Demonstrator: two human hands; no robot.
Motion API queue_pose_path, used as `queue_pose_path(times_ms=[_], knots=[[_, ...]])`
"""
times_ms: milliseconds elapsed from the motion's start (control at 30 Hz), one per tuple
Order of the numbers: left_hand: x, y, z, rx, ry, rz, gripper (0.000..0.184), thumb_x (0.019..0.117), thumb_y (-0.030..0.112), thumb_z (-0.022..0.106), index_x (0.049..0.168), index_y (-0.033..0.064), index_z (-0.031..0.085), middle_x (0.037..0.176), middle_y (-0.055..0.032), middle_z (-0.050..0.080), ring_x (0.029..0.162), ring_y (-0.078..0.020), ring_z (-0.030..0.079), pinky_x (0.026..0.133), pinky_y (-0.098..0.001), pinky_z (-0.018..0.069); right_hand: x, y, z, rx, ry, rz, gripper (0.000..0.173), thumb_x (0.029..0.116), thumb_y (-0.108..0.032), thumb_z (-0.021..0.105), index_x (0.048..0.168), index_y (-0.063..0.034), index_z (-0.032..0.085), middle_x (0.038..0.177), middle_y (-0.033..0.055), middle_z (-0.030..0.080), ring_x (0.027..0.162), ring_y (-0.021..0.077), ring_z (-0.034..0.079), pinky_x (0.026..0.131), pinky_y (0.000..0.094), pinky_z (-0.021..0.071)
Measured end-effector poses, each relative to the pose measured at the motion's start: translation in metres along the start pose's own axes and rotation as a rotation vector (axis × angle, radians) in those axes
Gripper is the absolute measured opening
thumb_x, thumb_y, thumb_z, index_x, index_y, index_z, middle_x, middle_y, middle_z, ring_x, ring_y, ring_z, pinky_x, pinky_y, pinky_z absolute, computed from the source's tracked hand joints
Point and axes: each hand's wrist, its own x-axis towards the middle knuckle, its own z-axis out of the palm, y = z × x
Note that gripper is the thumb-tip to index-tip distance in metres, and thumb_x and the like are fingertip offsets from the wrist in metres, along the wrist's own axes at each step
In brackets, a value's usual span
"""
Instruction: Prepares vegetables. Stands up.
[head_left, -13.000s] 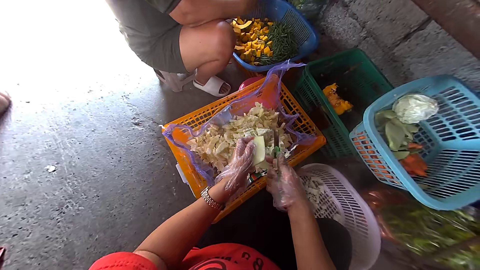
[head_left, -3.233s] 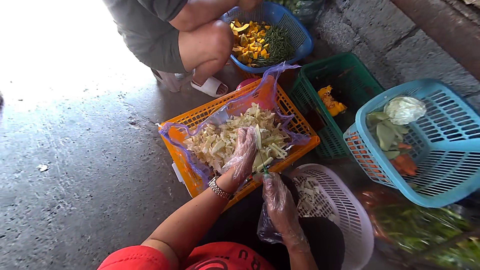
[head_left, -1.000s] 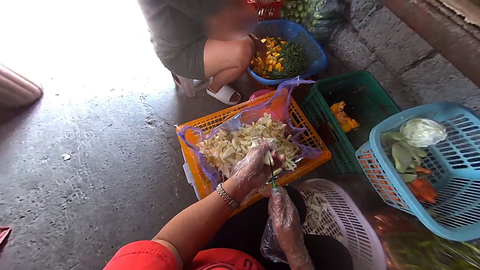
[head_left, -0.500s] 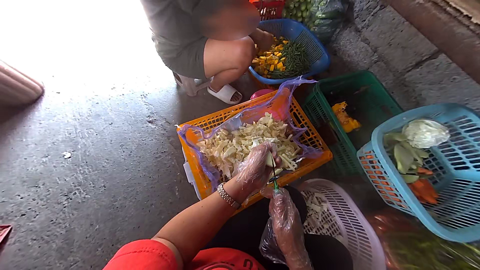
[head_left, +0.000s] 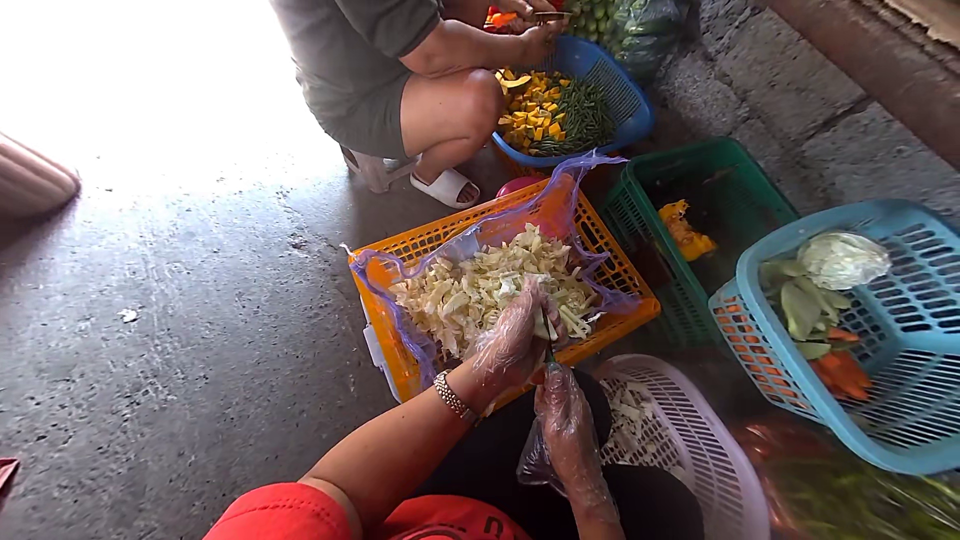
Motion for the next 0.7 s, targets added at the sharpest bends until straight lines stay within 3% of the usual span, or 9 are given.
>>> queue_pose_path(times_ms=[67, 133, 367, 533, 600, 700], knots=[[0.000, -0.002, -0.005, 0.010, -0.103, 0.005, 0.066, 0.1078, 0.050, 0.006, 0.079, 0.0134, 0.052, 0.064, 0.0014, 0.056, 0.060, -0.0095, 0.059, 0.061, -0.0222, 0.0524, 0.003, 0.003, 0.000, 0.008, -0.010, 0.000, 0.045, 0.1098, -0.028, 0.032, 0.104, 0.0040, 0.063, 0.076, -0.0025, 0.052, 0.065, -0.0026, 0.047, 0.065, 0.0156, 0.0438], [-0.001, -0.003, -0.005, 0.039, -0.147, 0.008, 0.071, 0.1053, 0.056, 0.003, 0.079, 0.0136, 0.054, 0.065, 0.0011, 0.058, 0.062, -0.0104, 0.061, 0.063, -0.0233, 0.0544, 0.005, 0.005, 0.000, 0.008, -0.007, -0.003, 0.046, 0.1100, -0.029, 0.031, 0.105, 0.0035, 0.063, 0.078, -0.0026, 0.053, 0.067, -0.0027, 0.049, 0.067, 0.0156, 0.0454], [0.000, -0.005, -0.016, 0.062, -0.188, 0.003, 0.071, 0.1054, 0.056, 0.003, 0.080, 0.0130, 0.054, 0.068, 0.0002, 0.059, 0.066, -0.0116, 0.062, 0.066, -0.0246, 0.0548, 0.006, -0.004, -0.002, -0.042, -0.096, 0.107, 0.047, 0.1110, -0.027, 0.029, 0.115, 0.0049, 0.063, 0.085, 0.0026, 0.057, 0.072, 0.0022, 0.050, 0.070, 0.0210, 0.0462], [0.005, -0.004, -0.018, -0.005, -0.139, -0.027, 0.067, 0.1062, 0.057, 0.008, 0.082, 0.0126, 0.053, 0.070, -0.0011, 0.058, 0.068, -0.0126, 0.062, 0.068, -0.0255, 0.0554, 0.016, -0.004, -0.005, 0.034, -0.185, 0.203, 0.045, 0.1112, -0.029, 0.027, 0.117, 0.0001, 0.062, 0.087, -0.0007, 0.053, 0.072, 0.0016, 0.049, 0.069, 0.0196, 0.0445], [0.007, -0.002, -0.016, -0.071, -0.059, -0.074, 0.069, 0.1065, 0.058, 0.011, 0.090, 0.0076, 0.057, 0.074, -0.0056, 0.064, 0.071, -0.0161, 0.067, 0.068, -0.0281, 0.0571, 0.022, -0.006, -0.008, 0.104, -0.216, 0.246, 0.044, 0.1120, -0.028, 0.026, 0.115, -0.0009, 0.061, 0.083, -0.0027, 0.051, 0.069, 0.0000, 0.046, 0.065, 0.0174, 0.0424], [0.007, 0.003, -0.011, -0.103, 0.036, -0.128, 0.059, 0.1108, 0.047, 0.016, 0.119, 0.0010, 0.052, 0.093, -0.0122, 0.069, 0.085, -0.0214, 0.071, 0.077, -0.0333, 0.0591, 0.029, -0.010, -0.010, 0.268, -0.212, 0.339, 0.042, 0.1121, -0.029, 0.023, 0.099, -0.0083, 0.058, 0.069, -0.0067, 0.044, 0.055, -0.0002, 0.041, 0.053, 0.0160, 0.0387]])
